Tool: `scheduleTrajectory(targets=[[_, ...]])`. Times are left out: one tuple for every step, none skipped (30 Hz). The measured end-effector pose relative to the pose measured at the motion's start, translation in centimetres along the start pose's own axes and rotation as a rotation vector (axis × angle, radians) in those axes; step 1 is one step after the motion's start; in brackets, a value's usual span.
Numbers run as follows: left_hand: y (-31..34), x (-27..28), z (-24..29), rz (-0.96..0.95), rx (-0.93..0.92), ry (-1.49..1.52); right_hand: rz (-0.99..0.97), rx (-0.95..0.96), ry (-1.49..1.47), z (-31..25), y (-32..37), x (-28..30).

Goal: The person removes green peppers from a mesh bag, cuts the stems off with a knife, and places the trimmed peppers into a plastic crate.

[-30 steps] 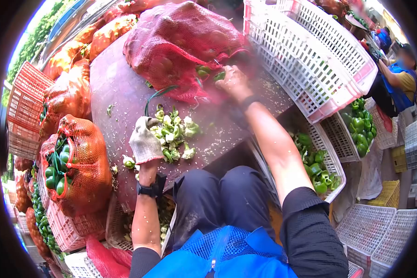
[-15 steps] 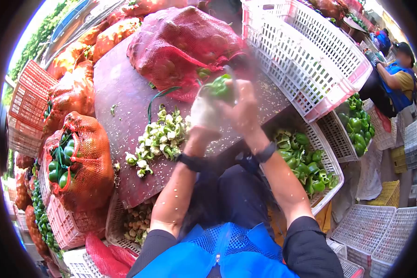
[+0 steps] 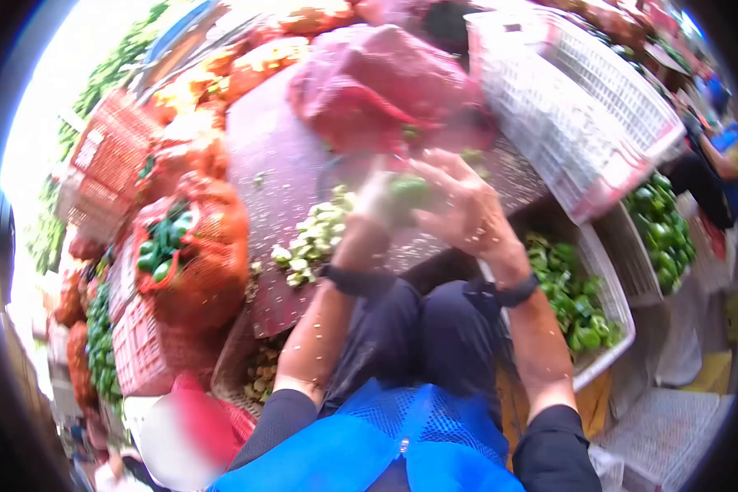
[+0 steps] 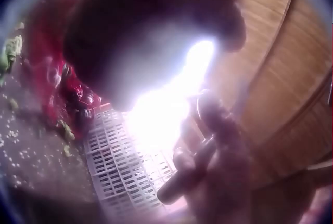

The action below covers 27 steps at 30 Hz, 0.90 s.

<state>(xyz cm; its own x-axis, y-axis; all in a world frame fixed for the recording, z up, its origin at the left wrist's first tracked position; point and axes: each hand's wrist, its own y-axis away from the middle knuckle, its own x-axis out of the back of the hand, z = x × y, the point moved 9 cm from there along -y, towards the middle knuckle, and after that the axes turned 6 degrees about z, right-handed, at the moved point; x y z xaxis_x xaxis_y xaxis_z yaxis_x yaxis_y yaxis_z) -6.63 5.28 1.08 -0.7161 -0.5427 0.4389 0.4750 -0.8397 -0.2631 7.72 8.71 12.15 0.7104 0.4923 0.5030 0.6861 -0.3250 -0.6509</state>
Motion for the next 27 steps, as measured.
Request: scheduleTrajectory(targets=[[0.5, -0.4, -0.4, 0.005, -0.068, -0.074, -0.147, -0.091, -0.078, 0.9, 0.4, -1.4], [2.4, 1.0, 3.8, 0.11, -0.279, -0.436, -0.185, -0.086, -0.113, 0.3, 0.3, -1.6], [3.1, 2.3, 5.1, 0.262, -0.265, -0.322, -0.186, -0.134, -0.073, 0.6, 0.4, -2.0], [2.8, 2.1, 6.0, 0.164, -0.165, -0.254, -0.183, -0.121, 0.029, 0.8, 0.6, -2.2], [1.9, 1.8, 4.8, 0.031, 0.174, -0.099, -0.178, -0.085, 0.042, 0.9, 0.9, -2.6], [1.9, 1.6, 2.4, 0.101, 0.328, 0.016, -0.138, -0.104, 0.031, 1.3, 1.2, -2.9], [2.2, 0.8, -0.4, 0.167, 0.465, 0.146, -0.12, -0.183, -0.044, 2.0, 1.5, -3.2], [1.5, -0.2, -0.9, 0.061, 0.401, -0.033, -0.097, -0.18, -0.036, 2.0, 1.6, -3.2], [1.1, -1.5, -1.9, -0.059, 0.341, -0.204, -0.063, -0.094, -0.001, 0.9, 1.4, -2.9], [0.5, -2.5, -0.5, -0.075, -0.053, -0.553, -0.061, -0.099, -0.02, 1.6, 1.6, -3.1], [1.2, -4.8, 0.6, -0.096, -0.46, -0.894, -0.054, -0.102, -0.035, 2.4, 1.8, -3.1], [-0.4, -3.4, -3.9, 0.153, 0.033, -0.631, -0.014, -0.132, -0.061, 3.2, 2.0, -3.0], [2.0, -0.8, 2.6, 0.434, -0.093, -0.647, -0.015, -0.125, -0.068, 3.7, 2.2, -3.1], [3.0, -0.2, 3.8, 0.512, -0.067, -0.486, -0.021, -0.161, -0.099, 4.5, 2.4, -3.3], [3.7, 0.6, 4.1, 0.585, -0.04, -0.322, -0.029, -0.197, -0.128, 4.9, 2.4, -3.5], [4.1, 0.9, 4.7, 0.55, -0.102, -0.246, -0.051, -0.195, -0.112, 5.0, 2.4, -3.6], [4.3, 1.4, 5.1, 0.552, -0.101, -0.249, -0.051, -0.194, -0.115, 4.9, 2.3, -3.7], [4.3, 1.6, 5.4, 0.545, -0.099, -0.206, -0.031, -0.167, -0.106, 4.6, 2.2, -3.5], [4.3, 1.7, 5.7, 0.538, -0.096, -0.163, -0.012, -0.141, -0.097, 4.2, 2.1, -3.4], [4.5, 2.3, 6.3, 0.613, -0.1, -0.181, 0.007, -0.238, -0.159, 5.1, 2.2, -3.5], [4.3, 2.3, 6.7, 0.615, -0.099, -0.18, 0.004, -0.237, -0.158, 5.3, 2.2, -3.6], [4.1, 2.4, 6.7, 0.643, -0.073, -0.149, 0.042, -0.276, -0.183, 5.9, 2.2, -3.5], [3.9, 2.4, 6.6, 0.669, -0.048, -0.117, 0.081, -0.316, -0.208, 6.3, 2.2, -3.2], [4.1, 2.6, 7.4, 0.757, -0.126, -0.133, 0.056, -0.318, -0.122, 6.1, 2.0, -2.8], [3.6, 2.2, 7.4, 0.755, -0.128, -0.13, 0.058, -0.317, -0.119, 6.3, 2.0, -2.6], [3.1, 1.8, 7.1, 0.728, -0.1, -0.128, 0.095, -0.31, -0.048, 6.9, 2.0, -2.1], [2.6, 1.2, 6.7, 0.701, -0.072, -0.126, 0.132, -0.302, 0.023, 7.4, 2.1, -1.7]])
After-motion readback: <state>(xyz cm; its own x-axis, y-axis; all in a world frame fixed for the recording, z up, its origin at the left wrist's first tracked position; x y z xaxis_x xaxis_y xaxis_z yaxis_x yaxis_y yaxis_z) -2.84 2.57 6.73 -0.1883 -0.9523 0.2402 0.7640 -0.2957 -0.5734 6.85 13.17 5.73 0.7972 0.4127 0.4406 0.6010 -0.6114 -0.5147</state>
